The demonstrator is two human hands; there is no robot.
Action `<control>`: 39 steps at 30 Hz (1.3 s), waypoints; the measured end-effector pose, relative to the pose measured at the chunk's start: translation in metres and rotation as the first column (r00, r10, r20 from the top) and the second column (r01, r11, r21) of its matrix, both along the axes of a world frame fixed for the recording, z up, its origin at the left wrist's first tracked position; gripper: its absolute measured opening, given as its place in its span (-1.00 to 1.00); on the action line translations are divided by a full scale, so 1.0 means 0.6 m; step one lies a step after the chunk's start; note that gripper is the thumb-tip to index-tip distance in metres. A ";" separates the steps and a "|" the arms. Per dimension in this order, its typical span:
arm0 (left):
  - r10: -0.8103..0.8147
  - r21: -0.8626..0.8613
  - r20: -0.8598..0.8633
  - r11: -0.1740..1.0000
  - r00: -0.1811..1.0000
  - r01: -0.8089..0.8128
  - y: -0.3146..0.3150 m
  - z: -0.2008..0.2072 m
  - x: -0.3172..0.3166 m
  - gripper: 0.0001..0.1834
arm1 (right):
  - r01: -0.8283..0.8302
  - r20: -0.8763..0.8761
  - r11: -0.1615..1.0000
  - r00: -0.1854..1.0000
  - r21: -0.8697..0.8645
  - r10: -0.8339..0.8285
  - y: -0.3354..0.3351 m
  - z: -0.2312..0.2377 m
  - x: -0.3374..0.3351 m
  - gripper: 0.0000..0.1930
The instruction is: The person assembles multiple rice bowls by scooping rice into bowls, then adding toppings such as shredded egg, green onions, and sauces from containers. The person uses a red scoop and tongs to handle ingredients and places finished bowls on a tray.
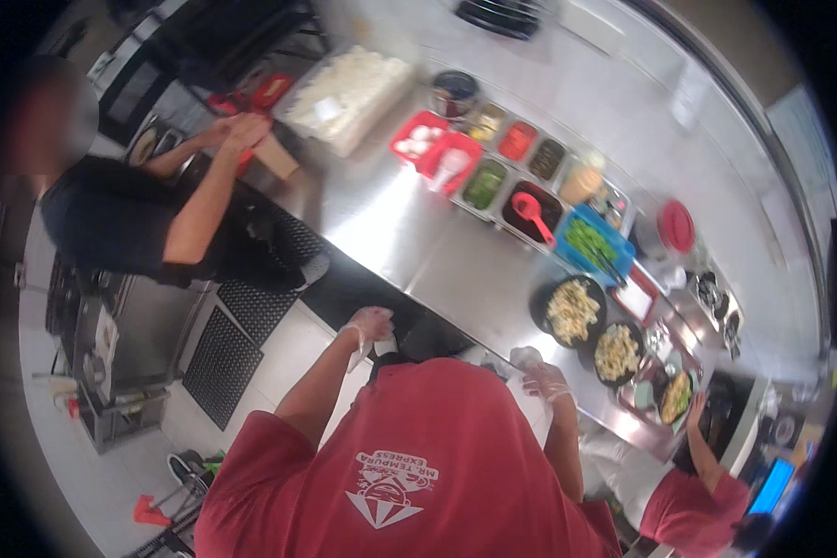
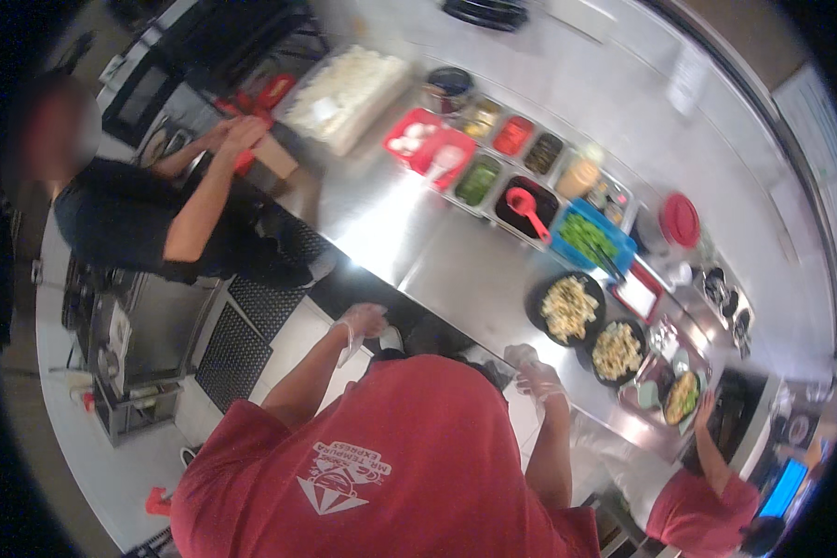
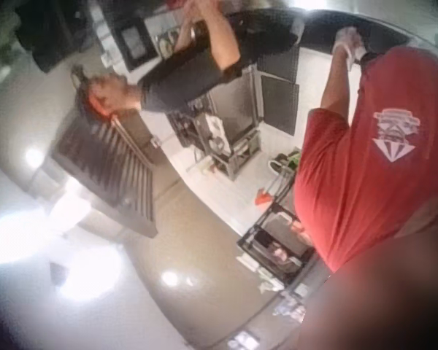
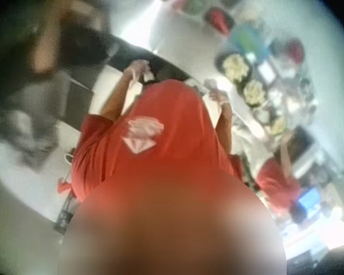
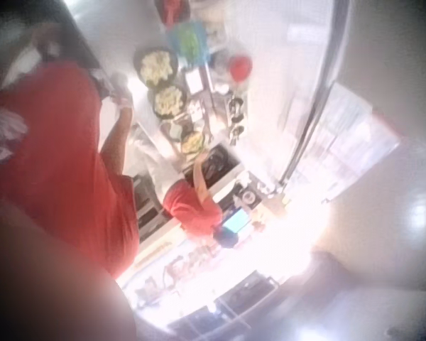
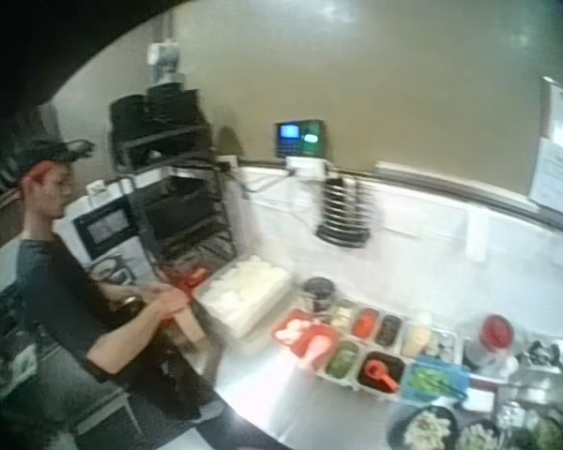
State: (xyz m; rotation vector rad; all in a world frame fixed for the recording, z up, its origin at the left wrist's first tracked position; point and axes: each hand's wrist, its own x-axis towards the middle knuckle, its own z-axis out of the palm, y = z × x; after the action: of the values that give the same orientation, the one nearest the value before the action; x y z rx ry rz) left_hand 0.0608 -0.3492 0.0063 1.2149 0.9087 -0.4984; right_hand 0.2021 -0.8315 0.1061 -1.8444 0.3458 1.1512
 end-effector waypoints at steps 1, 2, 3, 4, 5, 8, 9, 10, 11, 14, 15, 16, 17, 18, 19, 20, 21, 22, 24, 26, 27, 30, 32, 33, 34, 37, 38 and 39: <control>0.019 0.077 -0.021 0.997 1.000 -0.017 0.041 -0.070 -0.079 -0.70 | -0.097 -0.002 0.995 0.995 -0.020 0.097 0.032 -0.006 0.019 -0.54; -0.406 0.364 -0.053 0.843 0.912 0.396 0.080 -0.119 -0.152 -0.71 | -0.169 -0.001 0.984 0.986 -0.050 0.169 0.067 -0.015 0.035 -0.55; -0.689 0.627 -0.216 0.445 0.692 0.639 0.120 -0.155 -0.220 -0.71 | -0.228 0.025 0.973 0.973 -0.028 0.229 0.105 -0.017 0.047 -0.56; -0.544 0.540 -0.250 0.609 0.801 0.581 0.131 -0.168 -0.262 -0.71 | -0.251 0.061 0.968 0.966 -0.026 0.252 0.129 -0.011 0.050 -0.58; -0.388 0.447 -0.301 0.749 0.871 0.488 0.138 -0.172 -0.301 -0.71 | -0.268 0.096 0.963 0.958 -0.022 0.269 0.150 -0.001 0.050 -0.60; 0.142 0.226 -0.450 0.973 0.882 -0.042 0.120 -0.138 -0.381 -0.60 | -0.251 0.188 0.967 0.949 -0.034 0.253 0.207 0.004 0.043 -0.69; 0.027 0.211 -0.479 0.974 0.877 0.086 0.143 -0.148 -0.444 -0.59 | -0.310 0.190 0.950 0.932 -0.031 0.310 0.234 -0.004 0.039 -0.71; 0.199 0.187 -0.464 0.975 0.863 -0.124 0.125 -0.123 -0.438 -0.58 | -0.343 0.214 0.936 0.911 -0.080 0.352 0.244 -0.019 0.042 -0.73; 0.263 0.201 -0.502 0.962 0.824 -0.184 0.122 -0.104 -0.450 -0.57 | -0.382 0.224 0.918 0.891 -0.107 0.396 0.262 -0.028 0.041 -0.74; -0.426 0.367 -0.493 0.689 0.758 0.626 0.181 -0.114 -0.513 -0.55 | -0.354 0.160 0.930 0.917 -0.098 0.366 0.354 0.016 0.004 -0.80; -0.717 0.419 -0.508 0.278 0.477 0.864 0.192 -0.129 -0.527 -0.53 | -0.358 0.131 0.931 0.922 -0.075 0.365 0.370 0.024 0.006 -0.81; -0.625 0.369 -0.533 0.436 0.571 0.821 0.197 -0.131 -0.514 -0.51 | -0.353 0.105 0.933 0.928 -0.063 0.358 0.382 0.029 0.002 -0.82; -0.518 0.319 -0.563 0.582 0.644 0.747 0.205 -0.128 -0.481 -0.49 | -0.348 0.079 0.936 0.933 -0.052 0.352 0.388 0.033 -0.003 -0.83; -0.397 0.281 -0.602 0.707 0.693 0.650 0.224 -0.123 -0.451 -0.47 | -0.342 0.070 0.938 0.936 -0.063 0.346 0.390 0.040 -0.009 -0.83; -0.445 0.383 -0.547 0.620 0.709 0.685 0.241 -0.129 -0.438 -0.45 | -0.353 0.062 0.933 0.932 -0.067 0.357 0.399 0.046 -0.009 -0.83; -0.506 0.485 -0.485 0.523 0.713 0.701 0.253 -0.124 -0.403 -0.42 | -0.356 0.058 0.931 0.931 -0.081 0.361 0.399 0.048 -0.004 -0.83; -0.469 0.596 -0.459 0.467 0.754 0.653 0.267 -0.116 -0.373 -0.45 | -0.382 0.055 0.921 0.921 -0.077 0.386 0.396 0.032 0.004 -0.82; -0.444 0.694 -0.415 0.410 0.794 0.592 0.275 -0.090 -0.317 -0.48 | -0.404 0.051 0.911 0.911 -0.087 0.409 0.380 0.004 0.021 -0.82; -0.306 0.746 -0.392 0.446 0.867 0.495 0.300 -0.074 -0.277 -0.52 | -0.458 0.037 0.886 0.886 -0.075 0.462 0.376 -0.011 0.049 -0.81; -0.176 0.826 -0.187 0.505 0.966 0.252 0.331 -0.006 -0.195 -0.57 | -0.438 0.040 0.897 0.897 -0.059 0.440 0.379 -0.013 0.070 -0.78; -0.135 0.860 -0.133 0.477 0.982 0.182 0.350 0.067 -0.146 -0.58 | -0.404 0.043 0.911 0.912 -0.080 0.408 0.380 -0.012 0.082 -0.77; 0.003 0.928 -0.037 0.372 0.999 0.034 0.431 0.168 -0.054 -0.57 | -0.341 0.023 0.935 0.938 -0.093 0.345 0.380 -0.018 0.101 -0.73; 0.028 0.958 -0.081 0.278 0.996 0.070 0.522 0.188 -0.009 -0.55 | -0.301 0.003 0.951 0.953 -0.078 0.302 0.359 -0.018 0.111 -0.70; 0.038 0.968 -0.101 0.233 0.994 0.089 0.564 0.185 0.007 -0.54 | -0.274 0.043 0.960 0.960 -0.052 0.276 0.342 -0.020 0.104 -0.69; 0.032 0.972 -0.122 0.205 0.992 0.113 0.605 0.179 0.026 -0.53 | -0.240 0.086 0.971 0.967 -0.026 0.241 0.324 -0.021 0.093 -0.69; -0.084 0.966 -0.167 0.185 0.982 0.180 0.720 0.170 0.110 -0.51 | -0.207 0.142 0.965 0.963 -0.163 0.230 0.235 -0.069 0.032 -0.66; -0.108 0.960 -0.178 0.199 0.978 0.197 0.754 0.159 0.120 -0.51 | -0.281 0.173 0.933 0.931 -0.225 0.322 0.175 -0.125 0.025 -0.65; -0.150 0.957 -0.192 0.192 0.970 0.219 0.789 0.153 0.145 -0.50 | -0.325 0.209 0.917 0.904 -0.231 0.373 0.174 -0.139 -0.004 -0.65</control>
State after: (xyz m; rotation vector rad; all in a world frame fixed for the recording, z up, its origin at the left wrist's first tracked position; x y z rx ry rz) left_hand 0.1477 0.1242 0.0980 2.5672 1.1654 -0.0476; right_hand 0.1998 -0.7273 0.0230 -2.2600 -0.0281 1.1320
